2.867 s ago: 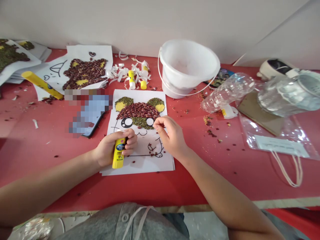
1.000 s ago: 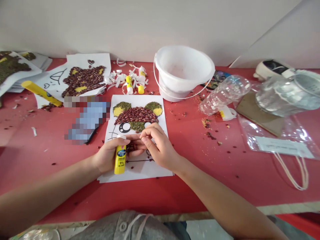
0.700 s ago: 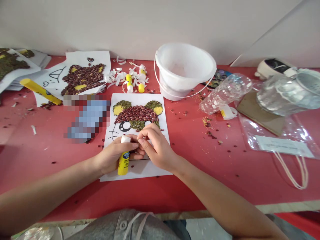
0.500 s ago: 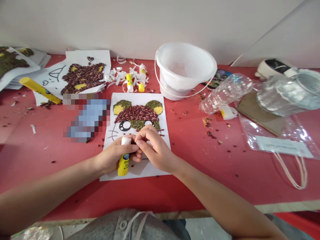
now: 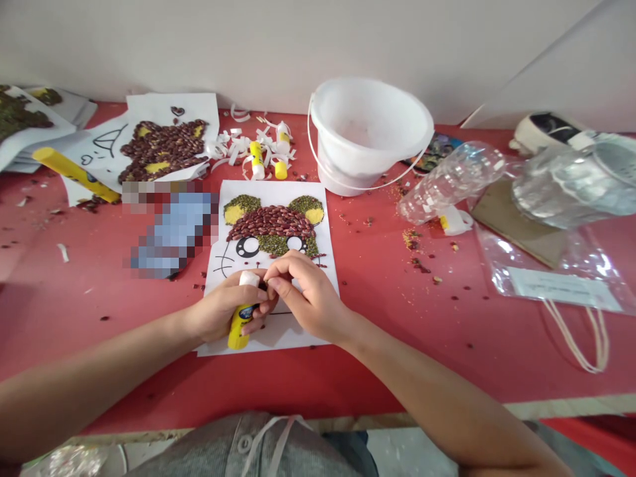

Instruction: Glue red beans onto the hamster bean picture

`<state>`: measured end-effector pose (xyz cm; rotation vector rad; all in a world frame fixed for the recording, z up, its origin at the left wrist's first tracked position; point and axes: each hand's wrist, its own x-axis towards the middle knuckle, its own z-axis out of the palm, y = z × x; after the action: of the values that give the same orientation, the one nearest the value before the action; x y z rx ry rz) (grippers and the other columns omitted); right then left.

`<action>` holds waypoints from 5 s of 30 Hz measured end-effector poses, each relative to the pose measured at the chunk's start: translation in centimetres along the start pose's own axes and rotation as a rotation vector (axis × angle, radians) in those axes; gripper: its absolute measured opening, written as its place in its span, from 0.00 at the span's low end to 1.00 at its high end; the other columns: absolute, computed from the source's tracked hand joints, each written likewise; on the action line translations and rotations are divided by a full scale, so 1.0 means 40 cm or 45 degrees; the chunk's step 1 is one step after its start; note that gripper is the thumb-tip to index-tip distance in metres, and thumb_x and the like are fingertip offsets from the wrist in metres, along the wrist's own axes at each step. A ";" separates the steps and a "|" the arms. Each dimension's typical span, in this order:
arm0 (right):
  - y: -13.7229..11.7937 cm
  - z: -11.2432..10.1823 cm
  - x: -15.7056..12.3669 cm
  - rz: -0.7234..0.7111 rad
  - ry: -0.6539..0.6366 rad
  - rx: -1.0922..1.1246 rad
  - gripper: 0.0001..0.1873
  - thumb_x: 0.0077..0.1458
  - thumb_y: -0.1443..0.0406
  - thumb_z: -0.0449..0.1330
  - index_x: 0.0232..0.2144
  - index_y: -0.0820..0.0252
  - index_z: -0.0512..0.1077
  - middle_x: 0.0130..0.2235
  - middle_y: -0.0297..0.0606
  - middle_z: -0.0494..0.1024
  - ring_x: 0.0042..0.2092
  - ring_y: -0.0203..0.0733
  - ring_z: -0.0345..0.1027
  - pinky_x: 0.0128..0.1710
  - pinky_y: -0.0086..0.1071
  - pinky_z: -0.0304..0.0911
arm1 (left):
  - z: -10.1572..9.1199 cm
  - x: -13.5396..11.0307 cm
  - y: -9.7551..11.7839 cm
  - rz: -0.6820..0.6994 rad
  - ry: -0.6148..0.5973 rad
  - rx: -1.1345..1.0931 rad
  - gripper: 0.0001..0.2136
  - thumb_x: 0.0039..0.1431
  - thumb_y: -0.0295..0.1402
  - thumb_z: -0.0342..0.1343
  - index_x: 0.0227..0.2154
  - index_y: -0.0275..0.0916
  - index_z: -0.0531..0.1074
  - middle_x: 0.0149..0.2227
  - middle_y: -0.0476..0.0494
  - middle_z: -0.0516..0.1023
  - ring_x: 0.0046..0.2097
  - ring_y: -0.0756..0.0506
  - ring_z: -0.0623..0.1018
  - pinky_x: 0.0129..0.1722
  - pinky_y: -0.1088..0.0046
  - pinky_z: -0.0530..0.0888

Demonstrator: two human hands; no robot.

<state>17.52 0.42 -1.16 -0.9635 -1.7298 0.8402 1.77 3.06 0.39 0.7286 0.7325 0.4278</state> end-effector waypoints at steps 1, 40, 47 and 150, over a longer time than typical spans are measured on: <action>0.000 0.001 0.001 -0.014 0.015 -0.027 0.06 0.59 0.71 0.52 0.31 0.57 0.65 0.30 0.32 0.69 0.33 0.33 0.65 0.36 0.31 0.63 | 0.000 0.000 0.000 -0.006 -0.011 0.012 0.04 0.42 0.28 0.56 0.20 0.36 0.65 0.17 0.54 0.65 0.15 0.57 0.61 0.11 0.82 0.58; -0.018 0.014 -0.022 -0.421 0.027 -0.444 0.06 0.60 0.72 0.49 0.34 0.57 0.62 0.29 0.35 0.66 0.31 0.35 0.62 0.29 0.28 0.63 | -0.010 -0.005 0.000 -0.050 -0.170 0.439 0.05 0.36 0.23 0.48 0.20 0.38 0.63 0.11 0.58 0.61 0.13 0.55 0.63 0.11 0.82 0.60; -0.014 0.016 -0.025 -0.386 0.031 -0.378 0.06 0.60 0.72 0.50 0.33 0.58 0.63 0.30 0.35 0.66 0.31 0.34 0.62 0.30 0.28 0.61 | -0.016 -0.004 0.000 -0.043 -0.197 0.534 0.05 0.37 0.23 0.47 0.21 0.38 0.64 0.11 0.58 0.64 0.14 0.56 0.63 0.12 0.83 0.61; 0.018 0.011 -0.008 -0.120 0.099 -0.709 0.06 0.54 0.71 0.54 0.28 0.56 0.65 0.30 0.35 0.68 0.36 0.41 0.63 0.37 0.38 0.59 | -0.035 0.027 -0.016 -0.034 -0.129 -0.595 0.20 0.41 0.33 0.51 0.39 0.31 0.75 0.31 0.40 0.80 0.42 0.41 0.77 0.44 0.66 0.71</action>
<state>17.36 0.41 -2.06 -1.2420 -1.9650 0.2499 1.55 3.87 -1.28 0.2982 0.5184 0.5109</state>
